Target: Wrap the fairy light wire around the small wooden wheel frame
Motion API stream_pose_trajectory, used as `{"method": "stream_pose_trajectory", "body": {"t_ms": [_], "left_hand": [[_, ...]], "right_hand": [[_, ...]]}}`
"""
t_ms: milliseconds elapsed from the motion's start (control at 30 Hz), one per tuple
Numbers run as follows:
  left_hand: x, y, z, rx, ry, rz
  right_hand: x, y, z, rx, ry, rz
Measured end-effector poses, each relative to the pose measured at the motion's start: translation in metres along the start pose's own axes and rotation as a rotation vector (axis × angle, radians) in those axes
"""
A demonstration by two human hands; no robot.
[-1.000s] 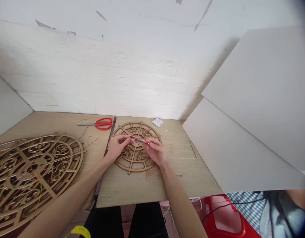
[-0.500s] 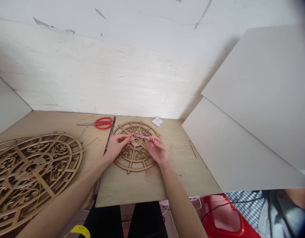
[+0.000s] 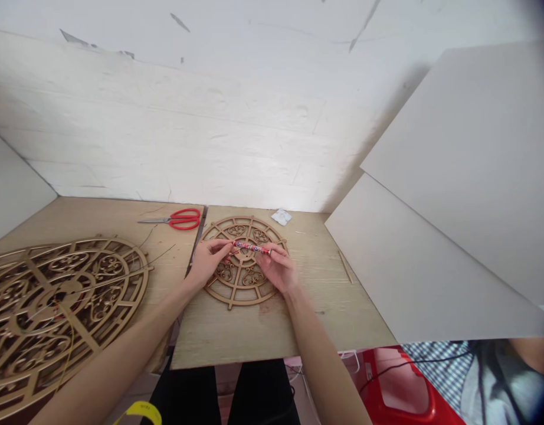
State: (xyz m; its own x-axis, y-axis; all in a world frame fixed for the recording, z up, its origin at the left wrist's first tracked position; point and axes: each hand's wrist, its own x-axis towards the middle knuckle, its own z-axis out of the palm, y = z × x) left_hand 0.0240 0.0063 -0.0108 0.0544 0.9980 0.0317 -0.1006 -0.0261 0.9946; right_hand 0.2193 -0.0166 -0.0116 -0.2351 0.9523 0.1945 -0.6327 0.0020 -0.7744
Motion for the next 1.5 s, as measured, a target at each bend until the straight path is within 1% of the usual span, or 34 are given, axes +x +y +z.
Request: {"method": "stream_pose_trajectory", "body": {"t_ms": [267,533,667,833,1033,1167,1367,1500], "left_hand": [[-0.002,0.001,0.002,0.007,-0.006,0.009],[0.0,-0.004,0.001,0.037,-0.02,0.046],[0.0,-0.003,0.0,0.054,-0.012,0.046],[0.0,-0.002,0.0,0.028,-0.007,0.02],[0.0,0.002,0.001,-0.025,0.032,-0.007],[0.0,0.004,0.0,-0.016,0.046,-0.026],[0.0,0.008,-0.002,0.004,0.043,-0.012],[0.0,0.007,-0.002,0.014,0.022,-0.01]], "right_hand": [[0.0,-0.001,0.0,0.01,0.016,-0.008],[0.0,0.003,-0.003,-0.05,0.027,0.047],[0.001,0.004,-0.007,-0.049,0.06,0.052],[0.003,0.004,-0.008,0.011,0.107,0.044],[0.001,0.003,-0.005,0.049,0.045,0.092],[0.0,0.004,-0.005,0.017,0.026,0.137],[-0.001,0.001,0.0,-0.024,-0.01,0.222],[-0.001,0.0,0.001,-0.028,0.013,0.189]]}}
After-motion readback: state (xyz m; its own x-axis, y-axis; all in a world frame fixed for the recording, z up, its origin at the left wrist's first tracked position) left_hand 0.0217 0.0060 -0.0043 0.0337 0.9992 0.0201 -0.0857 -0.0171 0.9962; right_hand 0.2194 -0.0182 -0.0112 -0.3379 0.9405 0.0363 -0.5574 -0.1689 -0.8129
